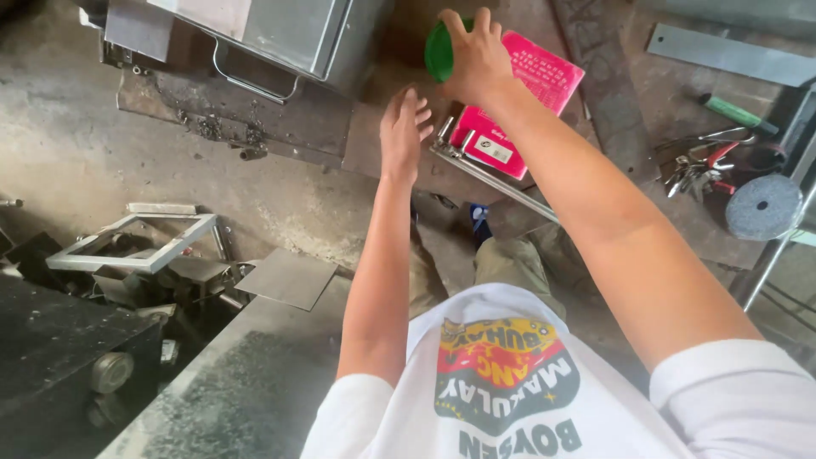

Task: Measuring a metal rod with a tape measure and sorting hardware components in a workshop.

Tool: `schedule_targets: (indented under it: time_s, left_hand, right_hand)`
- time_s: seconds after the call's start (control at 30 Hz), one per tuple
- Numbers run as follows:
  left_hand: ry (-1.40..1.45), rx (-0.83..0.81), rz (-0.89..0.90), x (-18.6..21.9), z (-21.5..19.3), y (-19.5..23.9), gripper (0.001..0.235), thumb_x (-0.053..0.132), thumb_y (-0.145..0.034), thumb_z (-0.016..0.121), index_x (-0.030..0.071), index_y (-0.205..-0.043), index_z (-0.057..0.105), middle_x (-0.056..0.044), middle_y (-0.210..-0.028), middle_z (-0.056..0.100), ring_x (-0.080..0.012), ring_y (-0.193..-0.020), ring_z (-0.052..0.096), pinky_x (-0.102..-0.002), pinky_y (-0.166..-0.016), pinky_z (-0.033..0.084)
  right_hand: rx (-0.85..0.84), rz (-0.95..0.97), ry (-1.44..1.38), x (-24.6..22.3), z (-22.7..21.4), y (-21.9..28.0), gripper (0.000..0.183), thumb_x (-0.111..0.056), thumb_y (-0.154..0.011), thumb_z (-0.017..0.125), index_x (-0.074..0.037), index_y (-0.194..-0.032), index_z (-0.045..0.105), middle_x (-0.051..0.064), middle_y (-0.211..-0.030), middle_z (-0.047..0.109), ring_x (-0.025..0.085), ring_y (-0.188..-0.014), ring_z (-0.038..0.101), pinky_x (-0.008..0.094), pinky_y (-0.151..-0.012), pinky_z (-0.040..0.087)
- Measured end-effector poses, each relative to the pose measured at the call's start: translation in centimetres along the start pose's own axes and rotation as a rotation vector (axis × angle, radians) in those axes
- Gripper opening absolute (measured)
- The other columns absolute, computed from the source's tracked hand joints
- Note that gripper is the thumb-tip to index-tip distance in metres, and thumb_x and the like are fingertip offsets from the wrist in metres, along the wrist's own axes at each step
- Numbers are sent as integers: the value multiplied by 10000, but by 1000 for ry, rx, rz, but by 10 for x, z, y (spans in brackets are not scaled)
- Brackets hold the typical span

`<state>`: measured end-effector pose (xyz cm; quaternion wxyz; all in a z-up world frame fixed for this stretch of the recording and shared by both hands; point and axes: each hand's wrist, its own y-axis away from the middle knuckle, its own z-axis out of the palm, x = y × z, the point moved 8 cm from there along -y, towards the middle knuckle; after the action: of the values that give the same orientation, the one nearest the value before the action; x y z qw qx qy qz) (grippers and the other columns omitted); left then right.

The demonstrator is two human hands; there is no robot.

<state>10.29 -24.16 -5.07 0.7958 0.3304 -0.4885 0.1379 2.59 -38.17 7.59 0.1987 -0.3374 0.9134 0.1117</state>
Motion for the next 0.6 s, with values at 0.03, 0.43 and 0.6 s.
schedule_targets:
  time_s: [0.03,0.43,0.6]
  left_hand:
    - [25,-28,-70,-15,-3,-19,574,415,-1020,551,69,-1475,508,-150,-1288,662,-232,-1105,662,-361,-887,561]
    - [158,-298,-532,-49,9,-78,873,645,-954,472,65,-1580,289,-345,-1277,628,-367,-1087,706,-495,-1018,552]
    - [240,-275,-610,-61,15,-80,864,629,-977,482,13,-1557,304,-347,-1294,640,-387,-1120,704,-511,-1050,544]
  right_hand:
    - [-86,42,77,4,18,-8,1124,-264,-563,964,-215,-1509,359,320,-1328,405,547,-1183,478,535,-954,509]
    - [-288,200,397,8,66,-38,1192,-331,-613,945,-90,-1585,297,364,-1445,408,615,-1287,429,627,-984,481]
    - [-267,132,324,11,39,-45,1214,-372,-612,961,-49,-1598,332,409,-1351,499,570,-1339,433,650,-1089,392]
